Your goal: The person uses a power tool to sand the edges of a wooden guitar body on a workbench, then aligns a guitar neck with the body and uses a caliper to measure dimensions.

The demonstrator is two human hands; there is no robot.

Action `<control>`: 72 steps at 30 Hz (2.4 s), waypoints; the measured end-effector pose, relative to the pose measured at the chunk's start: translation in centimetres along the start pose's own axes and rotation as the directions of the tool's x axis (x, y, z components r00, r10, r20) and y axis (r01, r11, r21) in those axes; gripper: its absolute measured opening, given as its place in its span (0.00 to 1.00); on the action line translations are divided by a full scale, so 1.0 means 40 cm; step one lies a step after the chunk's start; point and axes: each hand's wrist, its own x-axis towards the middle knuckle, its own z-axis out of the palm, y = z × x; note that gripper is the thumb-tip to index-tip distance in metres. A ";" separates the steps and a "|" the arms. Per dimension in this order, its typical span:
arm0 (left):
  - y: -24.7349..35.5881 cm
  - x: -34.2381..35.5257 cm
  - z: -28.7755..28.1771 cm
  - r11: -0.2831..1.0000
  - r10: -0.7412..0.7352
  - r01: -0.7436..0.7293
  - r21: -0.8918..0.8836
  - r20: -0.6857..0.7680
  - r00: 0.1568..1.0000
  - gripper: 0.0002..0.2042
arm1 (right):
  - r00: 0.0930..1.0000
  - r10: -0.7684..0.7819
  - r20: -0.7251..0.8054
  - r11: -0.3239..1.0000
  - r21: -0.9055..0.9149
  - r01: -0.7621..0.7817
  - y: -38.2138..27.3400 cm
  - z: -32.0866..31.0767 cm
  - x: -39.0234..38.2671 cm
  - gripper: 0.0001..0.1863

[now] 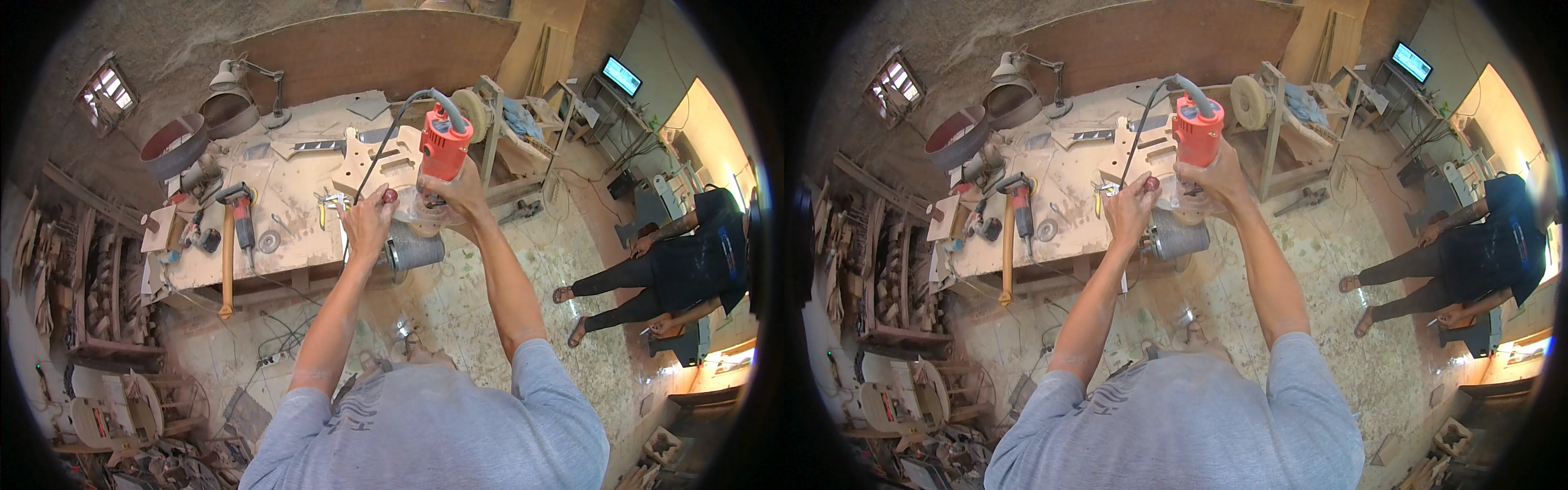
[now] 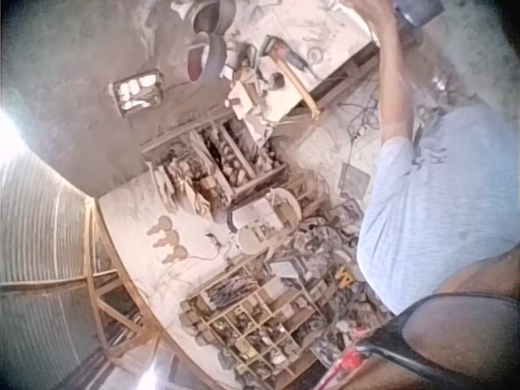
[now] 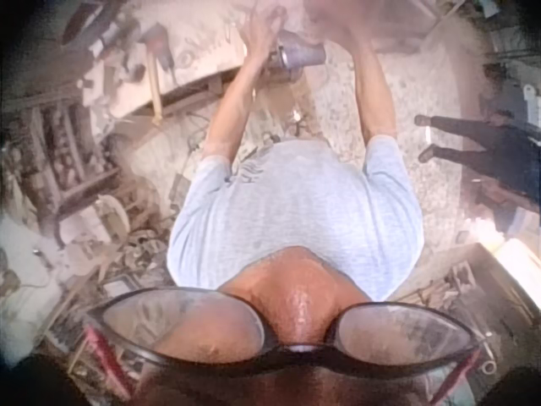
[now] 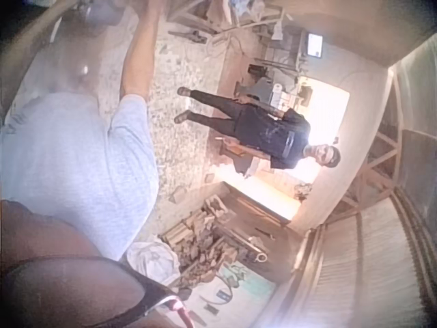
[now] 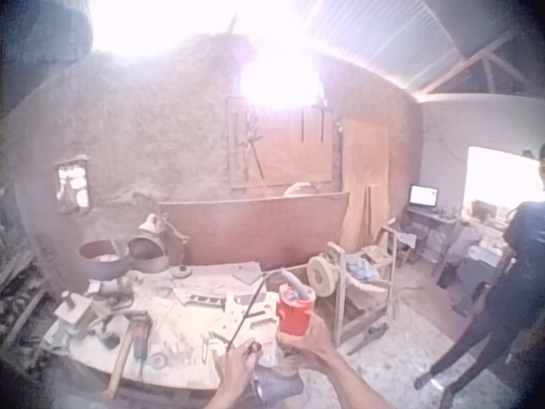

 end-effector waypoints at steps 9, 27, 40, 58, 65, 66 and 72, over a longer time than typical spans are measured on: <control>0.009 -0.008 -0.004 0.999 0.027 -0.028 -0.035 -0.046 0.999 0.20 | 0.999 0.044 0.019 0.999 -0.011 -0.044 0.003 -0.008 0.007 0.34; -0.019 -0.013 0.013 0.992 0.023 -0.030 -0.127 -0.054 0.998 0.21 | 0.999 -0.039 0.036 0.999 0.018 0.038 0.002 0.005 0.008 0.19; -0.034 -0.010 0.012 0.958 -0.029 0.012 -0.286 -0.052 0.998 0.22 | 0.999 0.031 0.043 0.998 0.052 -0.033 -0.032 0.015 0.001 0.25; -0.009 -0.013 -0.014 0.976 -0.021 0.015 -0.219 -0.023 1.000 0.23 | 0.996 0.072 0.062 0.995 0.067 -0.076 0.011 0.001 0.015 0.31; -0.023 -0.018 -0.001 0.966 -0.033 0.021 -0.258 -0.045 0.998 0.21 | 0.998 0.021 0.051 1.000 0.001 -0.022 0.002 0.003 0.014 0.33; -0.028 -0.018 0.003 0.958 -0.021 0.001 -0.288 -0.069 0.997 0.21 | 0.999 0.019 0.049 1.000 0.003 -0.019 0.000 0.006 0.014 0.33; -0.024 -0.016 -0.005 0.952 -0.029 0.015 -0.306 -0.042 0.999 0.21 | 0.999 -0.027 0.030 1.000 0.014 0.027 0.010 0.019 0.013 0.24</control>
